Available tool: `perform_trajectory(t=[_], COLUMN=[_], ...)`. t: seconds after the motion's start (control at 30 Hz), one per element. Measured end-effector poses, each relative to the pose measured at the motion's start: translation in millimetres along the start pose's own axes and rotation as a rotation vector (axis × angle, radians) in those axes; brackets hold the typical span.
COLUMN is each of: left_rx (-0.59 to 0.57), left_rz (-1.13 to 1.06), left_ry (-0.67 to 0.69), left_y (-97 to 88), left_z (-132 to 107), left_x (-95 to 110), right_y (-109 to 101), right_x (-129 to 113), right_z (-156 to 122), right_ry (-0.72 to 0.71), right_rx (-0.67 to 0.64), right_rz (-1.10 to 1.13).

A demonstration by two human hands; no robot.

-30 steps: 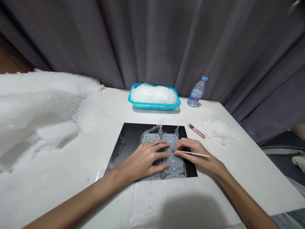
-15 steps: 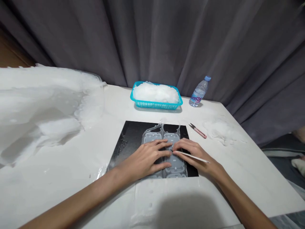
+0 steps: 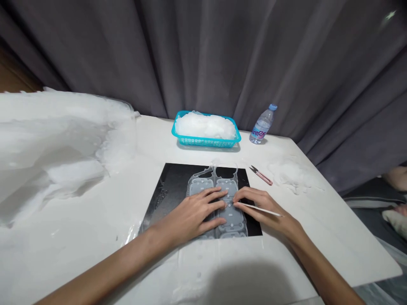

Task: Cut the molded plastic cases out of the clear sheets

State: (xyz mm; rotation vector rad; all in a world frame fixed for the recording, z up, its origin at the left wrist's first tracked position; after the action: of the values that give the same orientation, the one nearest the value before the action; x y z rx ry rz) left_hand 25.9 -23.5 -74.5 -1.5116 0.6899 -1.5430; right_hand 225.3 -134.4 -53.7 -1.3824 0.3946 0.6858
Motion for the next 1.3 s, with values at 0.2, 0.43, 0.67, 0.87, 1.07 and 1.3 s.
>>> perform_trajectory(t=[0.2, 0.43, 0.67, 0.87, 1.07, 1.3], left_rx=[0.013, 0.011, 0.015, -0.001, 0.306, 0.254], left_rz=[-0.041, -0.081, -0.183, -0.233, -0.331, -1.081], left_ry=[-0.011, -0.057, -0.148, -0.175, -0.209, -0.529], left_y=[1.3, 4.5, 1.6, 4.3, -5.2, -12.0], left_z=[0, -2, -4, -9, -4, 18], left_x=[-2, -6, -7, -7, -8, -24], right_y=[12, 25, 12, -27, -24, -10], right_x=[-2, 2, 3, 38, 11, -31], right_z=[5, 5, 21, 61, 45, 34], right_ry=[-0.125, -0.214, -0.211, -0.058, 0.056, -0.068], right_rx=[0.012, 0.04, 0.007, 0.395, 0.3, -0.107], right_rz=[-0.11, -0.345, -0.259, -0.249, -0.048, 0.3])
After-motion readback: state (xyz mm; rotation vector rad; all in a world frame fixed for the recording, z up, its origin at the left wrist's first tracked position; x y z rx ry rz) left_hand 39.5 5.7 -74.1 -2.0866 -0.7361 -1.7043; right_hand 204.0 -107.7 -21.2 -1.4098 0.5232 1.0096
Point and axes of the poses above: each hand's wrist, its own z-axis towards the middle knuckle, its own y-axis out of the palm, x = y × z, the point moved 3 cm from there along z, towards the middle knuckle, and after that the axes turned 7 degrees about -z, right-handed, at the moved point
